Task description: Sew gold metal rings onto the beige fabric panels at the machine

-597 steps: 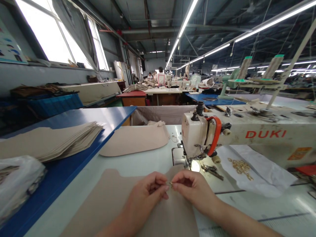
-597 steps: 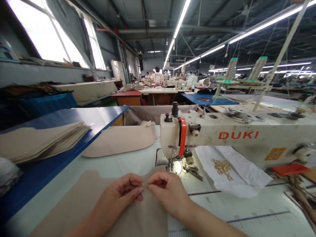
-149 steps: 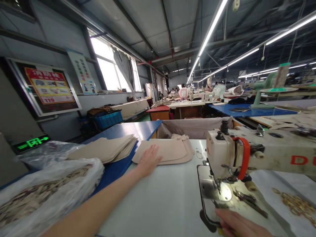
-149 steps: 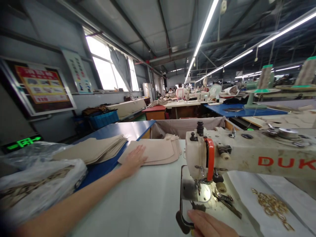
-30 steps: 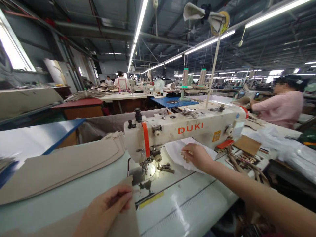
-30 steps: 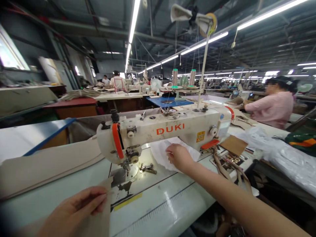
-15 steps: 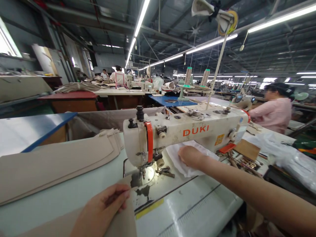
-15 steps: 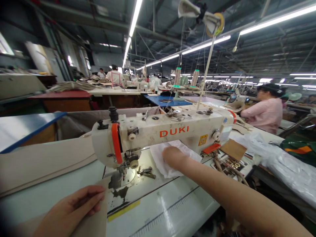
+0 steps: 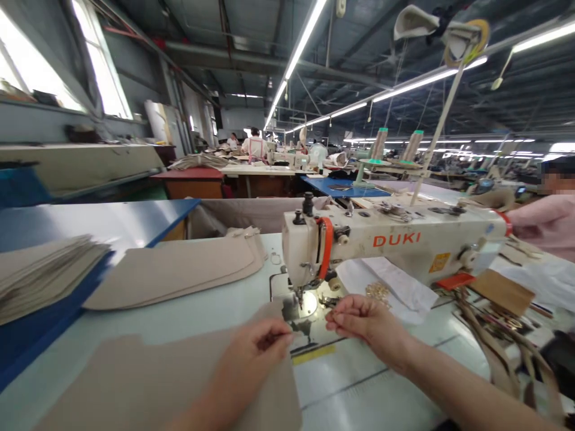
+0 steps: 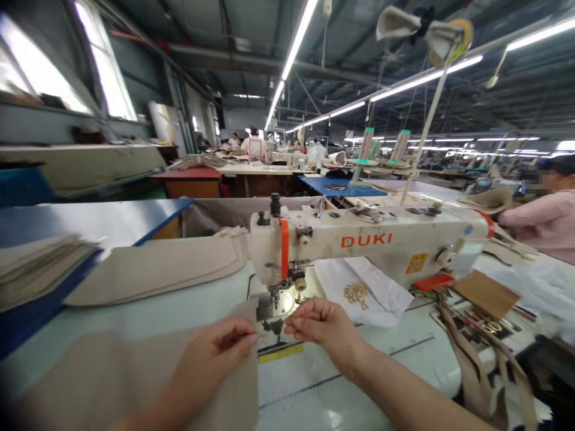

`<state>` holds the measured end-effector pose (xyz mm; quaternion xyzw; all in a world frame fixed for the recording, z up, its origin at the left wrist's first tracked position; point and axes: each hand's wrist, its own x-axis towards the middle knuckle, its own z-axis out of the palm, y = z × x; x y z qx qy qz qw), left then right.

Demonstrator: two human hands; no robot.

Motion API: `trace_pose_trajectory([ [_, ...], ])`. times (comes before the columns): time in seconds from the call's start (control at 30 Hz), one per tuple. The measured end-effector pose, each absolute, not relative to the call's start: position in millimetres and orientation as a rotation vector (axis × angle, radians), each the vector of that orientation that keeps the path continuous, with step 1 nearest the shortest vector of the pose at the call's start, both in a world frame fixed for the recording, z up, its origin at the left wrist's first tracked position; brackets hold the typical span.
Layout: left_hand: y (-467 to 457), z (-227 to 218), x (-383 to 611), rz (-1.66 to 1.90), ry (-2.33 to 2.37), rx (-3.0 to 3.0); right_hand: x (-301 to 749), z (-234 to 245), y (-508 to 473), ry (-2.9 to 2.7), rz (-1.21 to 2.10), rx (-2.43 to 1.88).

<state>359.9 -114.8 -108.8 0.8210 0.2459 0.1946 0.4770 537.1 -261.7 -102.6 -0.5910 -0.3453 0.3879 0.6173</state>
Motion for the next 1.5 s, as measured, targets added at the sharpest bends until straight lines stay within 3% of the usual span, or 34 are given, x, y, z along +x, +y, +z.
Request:
trace_pose_trajectory([
  [0.17,-123.5,-113.3,353.7,0.547,0.569,1.994,496.3,-120.2,-231.5,-0.643,1.01,-1.224],
  [0.53,-120.9,-111.2,350.7,0.627,0.665,1.994,472.1,-123.4,-213.9,-0.727,0.945,-1.22],
  [1.0,-117.4,-120.7,352.3,0.538,0.592,1.846,468.7,-120.2,-210.2,-1.316,0.409,-1.613],
  [1.23,-105.4,-116.2,358.7,0.464,0.474,1.568,485.4,-112.2,-209.9,-1.192,0.613,-1.511],
  [1.5,-100.4,-125.2,355.2,0.368,0.37,1.577,491.9,-120.3,-194.9,-0.88,1.13,-1.282],
])
